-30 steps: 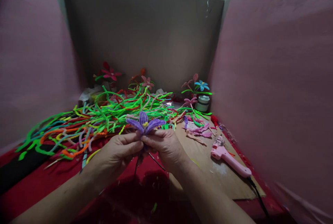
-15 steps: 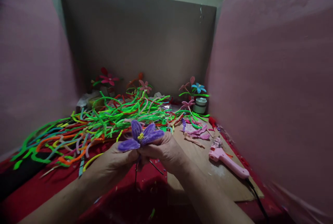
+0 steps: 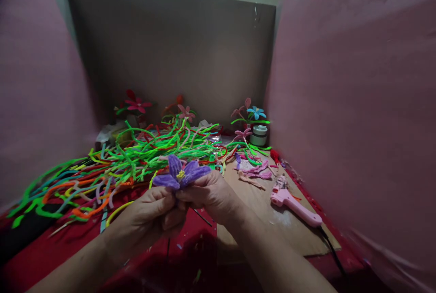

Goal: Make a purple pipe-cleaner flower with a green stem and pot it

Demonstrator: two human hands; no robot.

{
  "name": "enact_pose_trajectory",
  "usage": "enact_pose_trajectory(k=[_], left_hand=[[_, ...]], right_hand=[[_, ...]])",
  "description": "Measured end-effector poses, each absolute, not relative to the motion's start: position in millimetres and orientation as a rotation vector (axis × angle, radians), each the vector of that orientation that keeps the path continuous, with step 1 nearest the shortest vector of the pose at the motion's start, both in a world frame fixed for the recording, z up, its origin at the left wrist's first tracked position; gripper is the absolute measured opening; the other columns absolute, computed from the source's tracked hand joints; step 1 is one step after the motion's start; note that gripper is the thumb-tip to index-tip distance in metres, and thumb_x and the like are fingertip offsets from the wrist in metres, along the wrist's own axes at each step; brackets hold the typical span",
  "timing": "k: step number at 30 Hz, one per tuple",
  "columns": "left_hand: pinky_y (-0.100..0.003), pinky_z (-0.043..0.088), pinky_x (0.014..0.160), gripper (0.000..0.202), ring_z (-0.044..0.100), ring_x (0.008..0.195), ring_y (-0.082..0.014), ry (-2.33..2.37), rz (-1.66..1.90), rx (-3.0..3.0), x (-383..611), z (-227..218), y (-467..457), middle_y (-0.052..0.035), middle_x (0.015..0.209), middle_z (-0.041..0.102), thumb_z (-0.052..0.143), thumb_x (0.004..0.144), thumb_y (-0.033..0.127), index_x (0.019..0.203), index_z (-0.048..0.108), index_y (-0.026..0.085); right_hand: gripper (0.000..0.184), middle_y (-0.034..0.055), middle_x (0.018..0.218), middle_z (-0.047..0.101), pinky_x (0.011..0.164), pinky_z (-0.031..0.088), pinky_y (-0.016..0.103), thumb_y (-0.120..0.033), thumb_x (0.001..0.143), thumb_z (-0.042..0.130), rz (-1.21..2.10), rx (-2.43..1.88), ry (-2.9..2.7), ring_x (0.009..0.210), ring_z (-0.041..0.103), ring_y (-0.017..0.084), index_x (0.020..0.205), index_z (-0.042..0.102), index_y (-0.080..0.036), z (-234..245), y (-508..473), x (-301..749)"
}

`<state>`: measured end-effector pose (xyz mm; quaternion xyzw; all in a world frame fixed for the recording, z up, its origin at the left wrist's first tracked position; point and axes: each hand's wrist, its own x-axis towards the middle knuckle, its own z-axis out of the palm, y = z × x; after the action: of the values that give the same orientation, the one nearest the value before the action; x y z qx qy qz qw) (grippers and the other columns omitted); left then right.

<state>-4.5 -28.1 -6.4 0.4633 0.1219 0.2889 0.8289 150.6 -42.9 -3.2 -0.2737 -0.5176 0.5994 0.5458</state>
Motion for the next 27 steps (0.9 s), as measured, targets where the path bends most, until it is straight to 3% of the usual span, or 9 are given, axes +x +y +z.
enact_pose_trajectory(k=[7, 13, 17, 19, 20, 24, 27], left_hand=[[-0.022, 0.032, 0.045, 0.028, 0.043, 0.044, -0.0083, 0.300, 0.481, 1.007, -10.0, -5.2, -26.9, -0.0004, 0.049, 0.049, 0.075, 0.065, 0.036, 0.064, 0.065, 0.010], [-0.022, 0.030, 0.046, 0.030, 0.041, 0.044, -0.0078, 0.299, 0.558, 0.995, -9.1, -3.8, -24.1, -0.0002, 0.047, 0.047, 0.076, 0.063, 0.035, 0.055, 0.062, 0.010], [-0.020, 0.031, 0.045, 0.024, 0.038, 0.047, -0.0074, 0.282, 0.786, 0.917, -7.0, 4.1, -20.2, 0.0016, 0.047, 0.045, 0.075, 0.065, 0.032, 0.060, 0.062, 0.012], [-0.019, 0.032, 0.045, 0.021, 0.039, 0.048, -0.0074, 0.293, 0.872, 0.869, -6.3, 5.2, -17.0, 0.0020, 0.050, 0.045, 0.075, 0.066, 0.029, 0.064, 0.061, 0.013], [-0.019, 0.033, 0.045, 0.020, 0.039, 0.048, -0.0072, 0.295, 0.888, 0.850, -5.9, 4.7, -15.4, 0.0023, 0.050, 0.045, 0.074, 0.067, 0.028, 0.064, 0.061, 0.013], [-0.020, 0.036, 0.046, 0.019, 0.042, 0.049, -0.0077, 0.289, 0.864, 0.846, -4.9, -0.1, -12.2, 0.0017, 0.053, 0.048, 0.072, 0.070, 0.028, 0.066, 0.060, 0.013], [-0.021, 0.038, 0.048, 0.022, 0.046, 0.051, -0.0089, 0.302, 0.867, 0.861, -5.8, -1.8, -12.9, 0.0003, 0.057, 0.052, 0.073, 0.069, 0.031, 0.066, 0.060, 0.013]], right_hand=[[0.010, -0.0009, 0.057, 0.065, 0.054, 0.048, 0.025, -0.026, 0.066, 0.070, 1.554, -0.589, -1.343, 0.053, 0.058, 0.012, 0.062, 0.068, -0.017, -2.6, -46.5, 151.1], [0.016, 0.0001, 0.059, 0.063, 0.057, 0.047, 0.026, -0.031, 0.068, 0.067, 1.559, -0.553, -1.411, 0.053, 0.056, 0.011, 0.062, 0.068, -0.016, -1.8, -45.2, 148.2], [0.022, -0.0020, 0.059, 0.061, 0.050, 0.038, 0.021, -0.033, 0.071, 0.064, 1.046, -1.108, -1.449, 0.048, 0.046, 0.007, 0.083, 0.071, -0.016, 12.1, -32.9, 170.3], [0.023, 0.0005, 0.066, 0.064, 0.054, 0.040, 0.022, -0.034, 0.079, 0.056, 0.471, -1.664, -1.430, 0.056, 0.053, 0.010, 0.080, 0.070, -0.016, 20.2, -17.5, 192.3], [0.021, 0.0035, 0.071, 0.066, 0.059, 0.042, 0.024, -0.029, 0.081, 0.054, 0.365, -1.787, -1.397, 0.065, 0.057, 0.013, 0.081, 0.069, -0.014, 23.1, -7.9, 204.5], [0.009, 0.0120, 0.085, 0.066, 0.077, 0.043, 0.030, -0.017, 0.077, 0.062, 0.245, -2.125, -1.367, 0.091, 0.060, 0.024, 0.081, 0.067, -0.011, 21.2, 29.9, 242.2], [0.027, 0.0095, 0.108, 0.059, 0.080, 0.049, 0.036, -0.028, 0.084, 0.059, 0.273, -2.300, -1.405, 0.097, 0.059, 0.022, 0.107, 0.058, -0.014, 8.0, 45.4, 249.2]])
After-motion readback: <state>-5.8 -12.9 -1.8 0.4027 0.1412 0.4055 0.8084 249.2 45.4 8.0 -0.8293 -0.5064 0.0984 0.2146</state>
